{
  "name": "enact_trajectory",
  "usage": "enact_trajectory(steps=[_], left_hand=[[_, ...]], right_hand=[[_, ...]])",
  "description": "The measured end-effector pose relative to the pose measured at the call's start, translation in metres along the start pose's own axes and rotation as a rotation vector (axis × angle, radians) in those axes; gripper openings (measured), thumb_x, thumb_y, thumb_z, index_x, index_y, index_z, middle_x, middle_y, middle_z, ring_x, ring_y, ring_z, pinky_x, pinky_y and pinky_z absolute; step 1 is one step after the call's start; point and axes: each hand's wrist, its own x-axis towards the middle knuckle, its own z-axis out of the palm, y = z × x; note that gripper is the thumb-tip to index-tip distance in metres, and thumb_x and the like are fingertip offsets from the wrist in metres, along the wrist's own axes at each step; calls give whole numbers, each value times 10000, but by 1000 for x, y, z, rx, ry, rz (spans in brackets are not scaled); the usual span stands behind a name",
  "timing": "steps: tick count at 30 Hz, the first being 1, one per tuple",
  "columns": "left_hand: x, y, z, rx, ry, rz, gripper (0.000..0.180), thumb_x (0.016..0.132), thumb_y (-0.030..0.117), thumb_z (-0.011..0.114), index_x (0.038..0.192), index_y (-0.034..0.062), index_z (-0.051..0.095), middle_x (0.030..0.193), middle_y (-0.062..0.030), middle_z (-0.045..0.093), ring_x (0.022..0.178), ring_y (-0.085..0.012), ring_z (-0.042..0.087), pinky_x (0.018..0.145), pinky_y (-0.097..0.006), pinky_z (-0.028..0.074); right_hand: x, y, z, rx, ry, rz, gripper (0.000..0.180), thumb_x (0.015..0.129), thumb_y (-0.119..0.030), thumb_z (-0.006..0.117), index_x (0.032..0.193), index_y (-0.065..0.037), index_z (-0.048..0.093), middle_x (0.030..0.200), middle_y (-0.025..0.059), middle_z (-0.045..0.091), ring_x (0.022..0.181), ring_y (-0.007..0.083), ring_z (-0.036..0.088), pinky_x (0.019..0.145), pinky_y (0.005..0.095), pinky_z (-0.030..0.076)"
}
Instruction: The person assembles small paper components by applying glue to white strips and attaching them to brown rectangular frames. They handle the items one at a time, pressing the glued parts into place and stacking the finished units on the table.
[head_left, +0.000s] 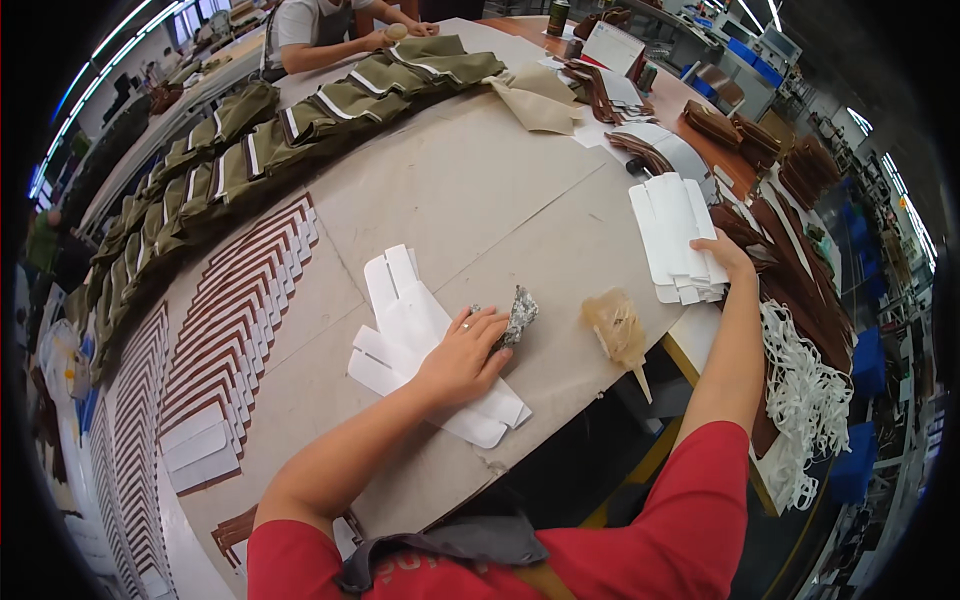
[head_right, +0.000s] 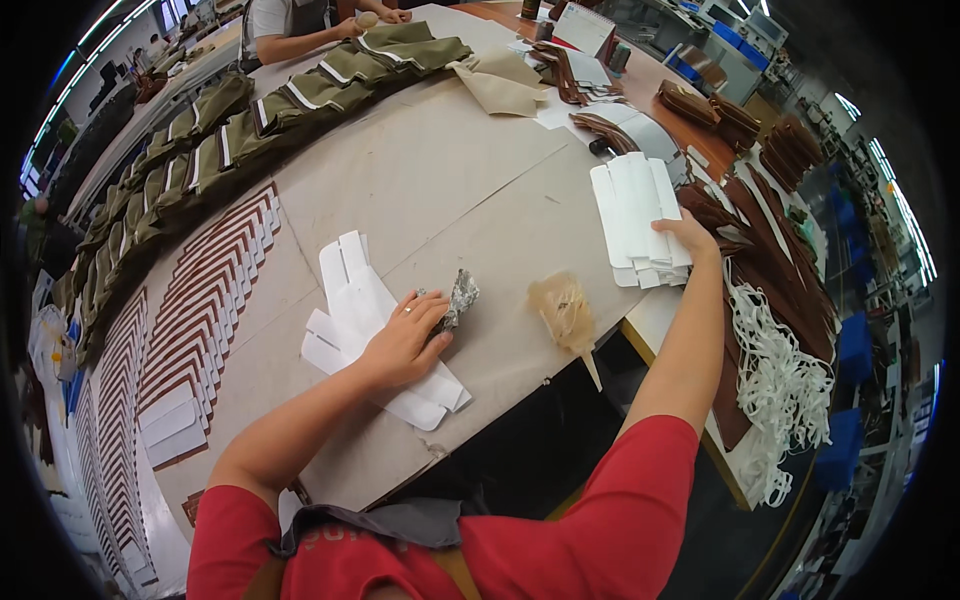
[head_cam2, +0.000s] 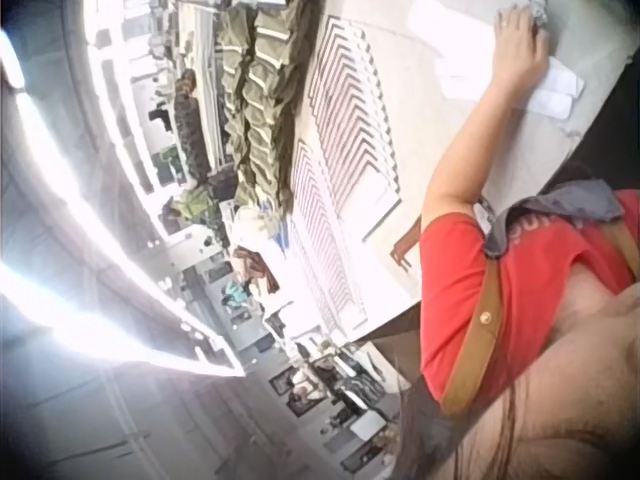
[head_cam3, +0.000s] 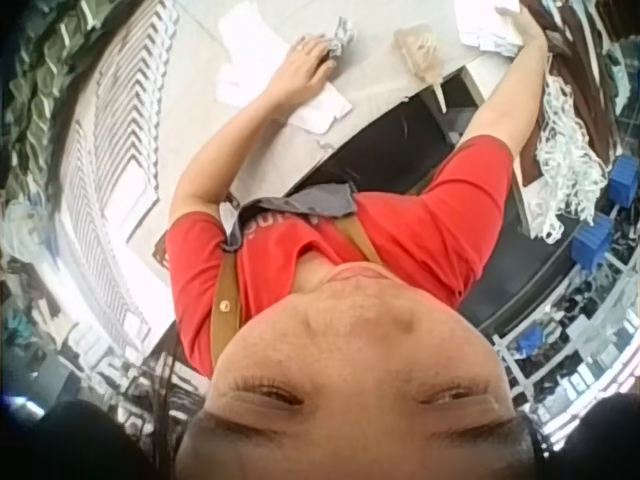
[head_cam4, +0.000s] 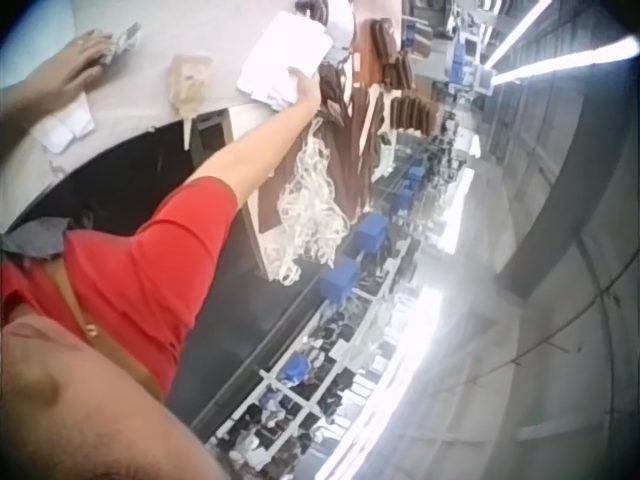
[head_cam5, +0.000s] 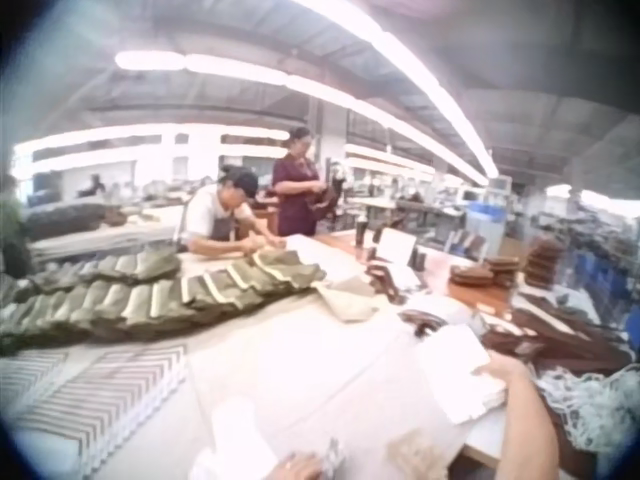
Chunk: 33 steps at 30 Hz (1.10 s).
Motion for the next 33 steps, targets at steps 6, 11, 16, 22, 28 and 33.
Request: enact_trajectory(steps=[6, 11, 16, 22, 28, 33], left_hand=[[0, 1, -1, -192, 276, 42, 376, 896, 178, 485, 1240, 38, 423, 1241, -167, 459, 1145, -334, 433, 1024, -448, 279], [-9, 6, -14, -6, 516, 150, 376, 849, 109, 541, 1212, 60, 458, 1174, -140, 490, 1036, -305, 488, 892, -400, 352], [-40, 10, -48, 57, 586, -122, 356, 811, 92, 592, 1153, 66, 497, 1108, -135, 493, 951, -288, 525, 835, -390, 385], [-110, -10, -50, 35, 342, -483, 461, 793, 202, 632, 1190, 22, 480, 1150, -197, 459, 1037, -348, 472, 899, -429, 389], [-124, -13, -37, 378, 380, -556, 567, 735, 238, 692, 1193, -15, 473, 1210, -219, 440, 1065, -382, 454, 894, -470, 384], [-110, -25, -51, 288, 304, -687, 623, 727, 246, 700, 1249, 22, 445, 1224, -205, 444, 1091, -401, 448, 901, -450, 397]], right_hand=[[-2, -2, -9, -775, 466, -154, 711, 742, -297, 668, 1317, -3, 371, 1214, 224, 531, 1113, 321, 529, 930, 402, 410], [-90, -81, 46, -431, 264, -433, 393, 850, -276, 577, 1153, -26, 563, 841, 149, 663, 730, 228, 648, 697, 327, 486], [-222, -132, 167, -460, -70, -619, 307, 857, -248, 584, 1050, -12, 611, 861, 136, 658, 718, 223, 641, 680, 327, 487], [-249, -105, 263, -644, -36, -1070, 209, 824, -128, 575, 1014, -47, 610, 935, 96, 618, 827, 287, 612, 706, 363, 499], [-209, -117, 267, -963, -27, -846, 209, 818, -46, 486, 1002, -52, 585, 972, 140, 591, 885, 330, 586, 747, 425, 480], [-153, -114, 241, -899, 343, -882, 253, 805, -8, 482, 1042, -35, 564, 964, 168, 583, 896, 333, 588, 738, 405, 494]])
